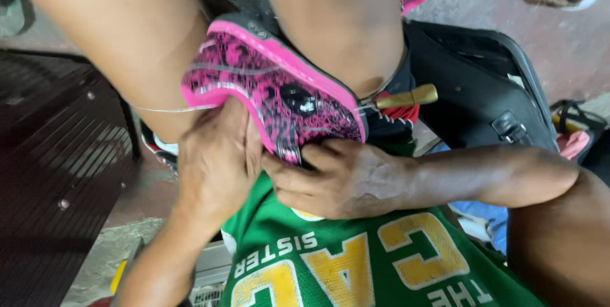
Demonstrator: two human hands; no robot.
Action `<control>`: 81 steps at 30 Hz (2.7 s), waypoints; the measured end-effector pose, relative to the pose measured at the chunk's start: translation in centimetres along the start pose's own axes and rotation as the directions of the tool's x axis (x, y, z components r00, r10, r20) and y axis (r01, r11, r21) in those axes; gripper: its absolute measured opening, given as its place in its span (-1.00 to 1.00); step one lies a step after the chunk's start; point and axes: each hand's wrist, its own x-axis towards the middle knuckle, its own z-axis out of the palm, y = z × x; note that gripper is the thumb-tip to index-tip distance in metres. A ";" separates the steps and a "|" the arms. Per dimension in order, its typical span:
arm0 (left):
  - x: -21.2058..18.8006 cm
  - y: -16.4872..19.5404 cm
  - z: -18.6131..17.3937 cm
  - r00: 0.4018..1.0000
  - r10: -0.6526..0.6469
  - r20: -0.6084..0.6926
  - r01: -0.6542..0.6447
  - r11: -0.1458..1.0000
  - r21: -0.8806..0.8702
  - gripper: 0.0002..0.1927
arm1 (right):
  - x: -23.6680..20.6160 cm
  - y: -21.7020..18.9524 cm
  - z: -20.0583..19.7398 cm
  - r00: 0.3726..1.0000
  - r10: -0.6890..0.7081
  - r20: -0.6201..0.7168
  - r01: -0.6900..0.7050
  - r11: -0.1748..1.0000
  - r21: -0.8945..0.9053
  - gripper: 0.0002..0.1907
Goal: The person sits on the floor with a pink children's shoe on their lap and hand-stitches the shoe upper to the sole using needle and thread. They pull the thread tight after each stitch, reposition the shoe, and continue stitching along the edge, using a small tool at times to help pull the needle through.
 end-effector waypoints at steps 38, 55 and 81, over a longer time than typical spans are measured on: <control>5.1 -2.3 -0.6 0.646 -0.154 0.748 0.319 0.944 -0.080 -0.84 | -5.8 6.4 -3.5 0.744 0.404 0.532 -0.594 0.764 0.250 -0.82; 3.6 -3.1 0.0 0.843 0.017 0.537 0.145 0.955 -0.258 -0.73 | -4.5 7.3 -5.1 0.826 0.362 0.433 -0.527 0.768 0.363 -0.73; 3.4 -3.9 1.3 0.777 0.079 0.625 -0.083 0.996 -0.023 -0.62 | -7.3 3.8 -1.6 0.886 0.423 0.192 -0.464 0.820 0.336 -0.74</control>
